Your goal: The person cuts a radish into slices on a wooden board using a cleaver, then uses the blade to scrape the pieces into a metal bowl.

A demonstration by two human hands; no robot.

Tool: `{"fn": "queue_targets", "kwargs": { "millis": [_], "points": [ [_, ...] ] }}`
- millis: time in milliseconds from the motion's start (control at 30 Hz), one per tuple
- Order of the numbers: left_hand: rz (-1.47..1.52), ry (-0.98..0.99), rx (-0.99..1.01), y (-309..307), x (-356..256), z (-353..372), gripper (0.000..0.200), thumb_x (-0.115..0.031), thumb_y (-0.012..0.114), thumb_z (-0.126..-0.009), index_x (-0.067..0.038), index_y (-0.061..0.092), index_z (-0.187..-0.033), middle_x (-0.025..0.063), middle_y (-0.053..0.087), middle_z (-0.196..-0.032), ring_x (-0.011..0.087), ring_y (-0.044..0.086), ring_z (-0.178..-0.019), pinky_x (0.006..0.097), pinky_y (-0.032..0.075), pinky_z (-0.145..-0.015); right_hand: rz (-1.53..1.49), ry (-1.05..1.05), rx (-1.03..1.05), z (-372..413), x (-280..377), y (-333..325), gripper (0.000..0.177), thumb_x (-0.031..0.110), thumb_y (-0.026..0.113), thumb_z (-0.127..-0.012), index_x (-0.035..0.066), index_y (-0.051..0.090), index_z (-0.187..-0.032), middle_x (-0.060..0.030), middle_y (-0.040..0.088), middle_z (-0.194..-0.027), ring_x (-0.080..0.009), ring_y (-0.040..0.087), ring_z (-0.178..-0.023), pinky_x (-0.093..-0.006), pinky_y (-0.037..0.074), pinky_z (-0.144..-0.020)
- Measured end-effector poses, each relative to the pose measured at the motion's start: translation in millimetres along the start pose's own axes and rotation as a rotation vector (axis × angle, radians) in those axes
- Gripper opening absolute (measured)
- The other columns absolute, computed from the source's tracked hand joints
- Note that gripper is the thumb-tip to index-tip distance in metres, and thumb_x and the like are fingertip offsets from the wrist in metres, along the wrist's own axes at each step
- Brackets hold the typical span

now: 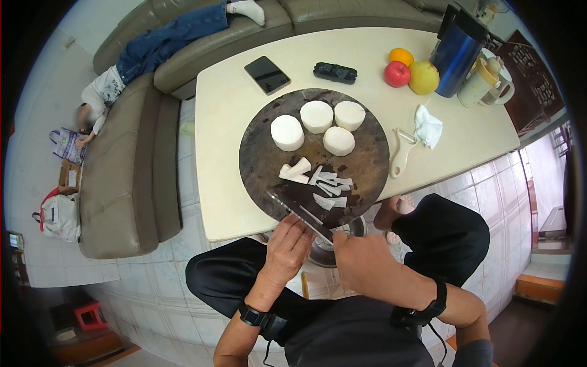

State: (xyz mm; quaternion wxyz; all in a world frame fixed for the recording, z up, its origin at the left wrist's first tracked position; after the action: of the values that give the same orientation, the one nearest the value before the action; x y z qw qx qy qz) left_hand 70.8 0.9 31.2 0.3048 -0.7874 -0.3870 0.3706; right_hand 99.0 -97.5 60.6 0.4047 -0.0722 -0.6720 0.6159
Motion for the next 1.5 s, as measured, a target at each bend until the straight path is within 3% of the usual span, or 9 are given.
{"fn": "queue_targets", "kwargs": {
  "millis": [133, 333, 433, 567, 867, 933, 1267, 1333, 1500],
  "points": [
    [0.008, 0.024, -0.064, -3.0, -2.2, -3.5, 0.024, -0.002, 0.078, -0.069, 0.003, 0.067, -0.089, 0.0131, 0.065, -0.095, 0.0310, 0.064, -0.096, 0.0440, 0.055, -0.091, -0.073, 0.004, -0.078, 1.7, -5.3, -1.0, 0.014, 0.005, 0.059, -0.073, -0.003, 0.051, -0.082, -0.0168, 0.058, -0.054, -0.0347, 0.061, -0.048, -0.0434, 0.046, -0.046],
    [0.011, 0.017, -0.081, -4.8, -2.2, -2.7, 0.024, -0.002, 0.079, -0.068, 0.003, 0.067, -0.088, 0.0124, 0.065, -0.094, 0.0305, 0.064, -0.095, 0.0441, 0.055, -0.090, -0.072, 0.012, -0.012, 14.2, -2.2, -9.9, 0.015, 0.004, 0.058, -0.074, -0.004, 0.050, -0.083, -0.0174, 0.056, -0.052, -0.0352, 0.060, -0.047, -0.0439, 0.045, -0.045],
    [0.009, 0.013, -0.075, -4.5, -1.9, -2.2, 0.024, -0.002, 0.079, -0.068, 0.002, 0.067, -0.088, 0.0122, 0.064, -0.093, 0.0304, 0.064, -0.094, 0.0440, 0.055, -0.090, -0.043, 0.033, 0.043, 16.1, -2.4, -7.1, 0.019, 0.004, 0.065, -0.068, -0.004, 0.052, -0.081, -0.0201, 0.062, -0.061, -0.0362, 0.065, -0.055, -0.0428, 0.051, -0.050],
    [0.006, 0.005, -0.056, -3.3, -0.6, -0.2, 0.022, -0.002, 0.078, -0.069, 0.003, 0.067, -0.088, 0.0122, 0.064, -0.092, 0.0307, 0.064, -0.094, 0.0436, 0.055, -0.090, -0.044, 0.031, 0.041, 11.5, 0.3, -2.1, 0.021, 0.004, 0.066, -0.067, -0.003, 0.052, -0.081, -0.0192, 0.062, -0.061, -0.0353, 0.065, -0.054, -0.0419, 0.051, -0.050],
    [0.024, 0.016, -0.100, -4.1, -1.7, -1.5, 0.026, -0.003, 0.079, -0.069, 0.002, 0.066, -0.091, 0.0115, 0.065, -0.095, 0.0302, 0.064, -0.095, 0.0439, 0.055, -0.090, -0.077, 0.032, -0.107, -1.9, -8.3, -0.9, 0.015, 0.004, 0.060, -0.073, -0.004, 0.051, -0.083, -0.0189, 0.058, -0.055, -0.0366, 0.061, -0.050, -0.0442, 0.046, -0.048],
    [0.027, 0.017, -0.106, -3.8, -1.3, -2.1, 0.026, -0.004, 0.079, -0.069, 0.002, 0.066, -0.091, 0.0111, 0.065, -0.096, 0.0297, 0.064, -0.095, 0.0441, 0.055, -0.090, -0.079, 0.068, -0.006, 0.9, -11.5, -2.6, 0.017, 0.005, 0.062, -0.074, -0.004, 0.052, -0.083, -0.0232, 0.063, -0.063, -0.0387, 0.065, -0.057, -0.0458, 0.051, -0.054],
    [0.034, 0.006, -0.087, -5.1, -1.3, -2.5, 0.025, -0.003, 0.079, -0.068, 0.001, 0.066, -0.089, 0.0109, 0.064, -0.095, 0.0279, 0.064, -0.093, 0.0443, 0.055, -0.091, -0.108, 0.082, 0.093, 10.2, -9.4, 1.2, 0.016, 0.004, 0.060, -0.074, -0.005, 0.053, -0.085, -0.0232, 0.063, -0.063, -0.0405, 0.065, -0.059, -0.0477, 0.052, -0.056],
    [0.031, -0.004, -0.078, -3.5, 0.0, 0.1, 0.024, -0.002, 0.079, -0.068, 0.002, 0.066, -0.088, 0.0110, 0.064, -0.095, 0.0282, 0.064, -0.093, 0.0440, 0.055, -0.090, -0.121, -0.016, 0.011, 6.3, -3.5, 0.4, 0.015, 0.005, 0.059, -0.075, -0.004, 0.050, -0.084, -0.0189, 0.057, -0.054, -0.0373, 0.061, -0.050, -0.0455, 0.047, -0.049],
    [0.045, -0.024, -0.104, -8.9, -0.7, -7.3, 0.024, -0.001, 0.079, -0.068, 0.002, 0.066, -0.088, 0.0116, 0.064, -0.093, 0.0294, 0.064, -0.091, 0.0436, 0.056, -0.087, -0.129, 0.005, -0.078, -6.5, -9.7, 2.0, 0.015, 0.005, 0.060, -0.076, -0.003, 0.051, -0.084, -0.0192, 0.058, -0.056, -0.0386, 0.062, -0.054, -0.0458, 0.048, -0.051]
  ]
}}
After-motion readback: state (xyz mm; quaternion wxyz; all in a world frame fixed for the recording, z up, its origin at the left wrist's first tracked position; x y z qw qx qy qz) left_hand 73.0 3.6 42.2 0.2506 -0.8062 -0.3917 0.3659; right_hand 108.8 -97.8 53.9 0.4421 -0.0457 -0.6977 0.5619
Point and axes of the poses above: each hand's wrist, its own z-axis away from the middle knuckle, its own y-axis out of the palm, x = y × z, the point moved 9 cm from there along -z, towards the middle knuckle
